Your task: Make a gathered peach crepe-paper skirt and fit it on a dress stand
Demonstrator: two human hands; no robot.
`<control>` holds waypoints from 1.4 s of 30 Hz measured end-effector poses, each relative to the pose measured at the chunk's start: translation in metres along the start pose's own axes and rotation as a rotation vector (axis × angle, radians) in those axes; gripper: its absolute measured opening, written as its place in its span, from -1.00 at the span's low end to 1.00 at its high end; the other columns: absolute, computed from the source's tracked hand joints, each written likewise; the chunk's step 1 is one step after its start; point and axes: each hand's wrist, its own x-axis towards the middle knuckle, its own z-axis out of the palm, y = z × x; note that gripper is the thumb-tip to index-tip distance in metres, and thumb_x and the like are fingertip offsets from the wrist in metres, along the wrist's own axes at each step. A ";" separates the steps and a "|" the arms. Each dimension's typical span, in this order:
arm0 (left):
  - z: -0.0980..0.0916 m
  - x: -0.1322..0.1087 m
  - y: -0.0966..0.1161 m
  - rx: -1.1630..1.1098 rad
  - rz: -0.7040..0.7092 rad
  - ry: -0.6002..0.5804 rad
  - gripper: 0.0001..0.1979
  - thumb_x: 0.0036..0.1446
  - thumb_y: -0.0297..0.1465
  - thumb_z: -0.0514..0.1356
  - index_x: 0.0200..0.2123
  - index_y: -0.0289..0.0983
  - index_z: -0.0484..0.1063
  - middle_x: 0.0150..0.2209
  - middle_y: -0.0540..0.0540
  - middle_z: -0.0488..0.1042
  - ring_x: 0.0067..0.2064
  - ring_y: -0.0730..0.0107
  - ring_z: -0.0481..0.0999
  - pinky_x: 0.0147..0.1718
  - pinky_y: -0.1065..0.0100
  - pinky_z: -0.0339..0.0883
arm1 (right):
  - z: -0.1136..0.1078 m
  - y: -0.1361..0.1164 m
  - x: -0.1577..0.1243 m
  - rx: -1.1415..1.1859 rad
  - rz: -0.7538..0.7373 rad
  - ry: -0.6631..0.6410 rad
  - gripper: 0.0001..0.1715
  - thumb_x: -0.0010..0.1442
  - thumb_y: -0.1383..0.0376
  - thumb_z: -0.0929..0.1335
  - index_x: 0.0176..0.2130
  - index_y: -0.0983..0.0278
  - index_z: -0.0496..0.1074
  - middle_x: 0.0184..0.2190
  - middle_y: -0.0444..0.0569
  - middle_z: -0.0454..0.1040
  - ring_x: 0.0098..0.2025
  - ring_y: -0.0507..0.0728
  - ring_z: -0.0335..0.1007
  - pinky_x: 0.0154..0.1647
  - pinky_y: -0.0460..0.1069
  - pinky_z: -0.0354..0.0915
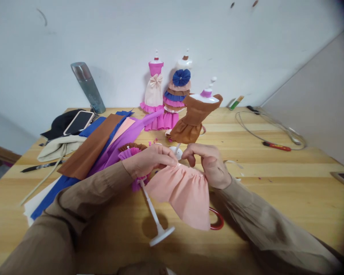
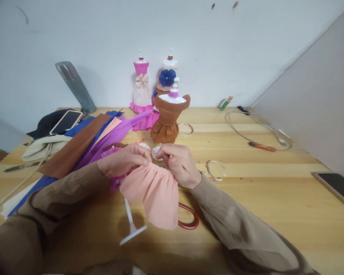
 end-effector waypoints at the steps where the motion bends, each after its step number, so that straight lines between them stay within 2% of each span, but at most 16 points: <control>1: 0.000 0.001 -0.001 0.002 -0.001 -0.002 -0.81 -0.24 -0.34 0.33 -0.62 -0.34 0.44 -0.65 0.08 0.20 -0.57 0.61 0.07 -0.53 0.40 -0.17 | 0.000 0.001 0.000 0.052 0.026 0.004 -0.10 0.24 -0.33 0.02 -0.44 0.31 0.43 -0.64 -0.11 0.25 -0.58 0.04 0.19 -0.50 -0.02 0.08; 4: -0.002 0.002 -0.002 -0.015 -0.010 0.014 -0.81 -0.26 -0.34 0.34 -0.63 -0.35 0.45 -0.63 0.06 0.25 -0.57 0.60 0.12 -0.54 0.42 -0.12 | 0.001 0.002 0.000 0.219 0.097 0.006 -0.09 0.18 -0.38 0.08 -0.43 0.32 0.46 -0.61 -0.09 0.30 -0.55 0.06 0.21 -0.50 -0.02 0.13; 7: -0.005 0.001 -0.002 -0.060 -0.003 -0.005 -0.82 -0.26 -0.36 0.36 -0.60 -0.35 0.48 -0.57 0.01 0.34 -0.51 0.54 0.25 -0.51 0.43 0.03 | -0.001 0.003 0.002 0.318 0.148 -0.035 -0.03 0.11 -0.44 0.08 -0.40 0.33 0.48 -0.55 -0.06 0.34 -0.53 0.06 0.23 -0.46 0.00 0.19; 10: -0.010 0.001 -0.002 -0.089 0.009 -0.037 -0.83 -0.22 -0.36 0.37 -0.57 -0.36 0.50 -0.53 -0.02 0.39 -0.47 0.51 0.32 -0.45 0.42 0.14 | -0.006 0.006 0.003 0.361 0.212 -0.105 0.04 0.05 -0.48 0.05 -0.35 0.34 0.50 -0.53 -0.05 0.38 -0.47 0.09 0.28 -0.36 0.02 0.23; 13: -0.016 0.000 0.000 -0.103 -0.011 -0.053 -0.83 -0.21 -0.37 0.39 -0.56 -0.35 0.51 -0.55 -0.01 0.39 -0.50 0.52 0.30 -0.47 0.42 0.13 | -0.012 0.013 0.003 0.396 0.290 -0.218 0.04 0.07 -0.46 0.07 -0.28 0.35 0.53 -0.49 -0.01 0.42 -0.40 0.11 0.33 -0.32 0.01 0.23; 15: -0.019 -0.002 0.004 -0.111 -0.027 -0.072 -0.81 -0.22 -0.36 0.40 -0.55 -0.36 0.52 -0.55 -0.01 0.40 -0.50 0.52 0.31 -0.48 0.43 0.14 | -0.016 0.016 0.004 0.404 0.338 -0.286 -0.02 0.13 -0.41 0.10 -0.26 0.36 0.54 -0.47 -0.01 0.43 -0.41 0.09 0.33 -0.36 -0.01 0.21; 19: -0.024 -0.007 0.014 -0.106 -0.042 -0.081 -0.80 -0.19 -0.37 0.42 -0.53 -0.38 0.53 -0.51 -0.05 0.46 -0.47 0.49 0.39 -0.43 0.43 0.23 | -0.021 0.012 0.008 0.346 0.347 -0.328 -0.22 0.21 -0.26 0.23 -0.31 0.39 0.53 -0.48 -0.03 0.43 -0.42 0.06 0.30 -0.39 -0.04 0.18; 24: -0.032 -0.007 0.021 -0.071 -0.048 -0.081 -0.83 -0.16 -0.40 0.42 -0.50 -0.39 0.56 -0.51 -0.09 0.52 -0.48 0.49 0.44 -0.45 0.45 0.27 | -0.023 -0.002 0.012 0.264 0.461 -0.481 -0.44 0.14 -0.11 0.40 -0.36 0.37 0.44 -0.47 -0.09 0.40 -0.43 0.00 0.25 -0.40 -0.07 0.19; 27: -0.036 -0.005 0.020 -0.066 -0.038 -0.084 -0.82 -0.16 -0.38 0.43 -0.49 -0.39 0.58 -0.51 -0.09 0.54 -0.47 0.47 0.46 -0.44 0.45 0.30 | -0.023 -0.003 0.013 0.228 0.461 -0.502 -0.48 0.13 -0.06 0.42 -0.44 0.36 0.40 -0.53 -0.14 0.32 -0.48 -0.03 0.17 -0.46 -0.09 0.14; 31: -0.040 -0.002 0.016 -0.086 -0.021 -0.106 -0.82 -0.18 -0.39 0.45 -0.49 -0.37 0.60 -0.47 -0.12 0.59 -0.42 0.42 0.52 -0.39 0.42 0.36 | -0.026 -0.003 0.013 0.284 0.425 -0.532 -0.52 0.17 -0.01 0.41 -0.46 0.36 0.39 -0.55 -0.16 0.29 -0.49 -0.05 0.16 -0.48 -0.10 0.12; 38: -0.044 -0.001 0.011 -0.055 0.021 -0.283 -0.80 -0.12 -0.36 0.45 -0.41 -0.36 0.64 -0.35 -0.18 0.61 -0.28 0.31 0.56 -0.19 0.32 0.41 | -0.031 -0.008 0.011 0.376 0.410 -0.597 -0.57 0.19 0.04 0.41 -0.44 0.36 0.39 -0.57 -0.19 0.26 -0.52 -0.07 0.12 -0.50 -0.12 0.13; 42: -0.041 -0.001 0.009 -0.016 0.053 -0.374 -0.78 -0.14 -0.28 0.46 -0.47 -0.33 0.63 -0.34 -0.17 0.59 -0.30 0.32 0.54 -0.19 0.32 0.40 | -0.031 -0.009 0.010 0.374 0.374 -0.668 -0.55 0.22 0.03 0.39 -0.43 0.36 0.39 -0.55 -0.15 0.29 -0.51 -0.06 0.14 -0.51 -0.11 0.16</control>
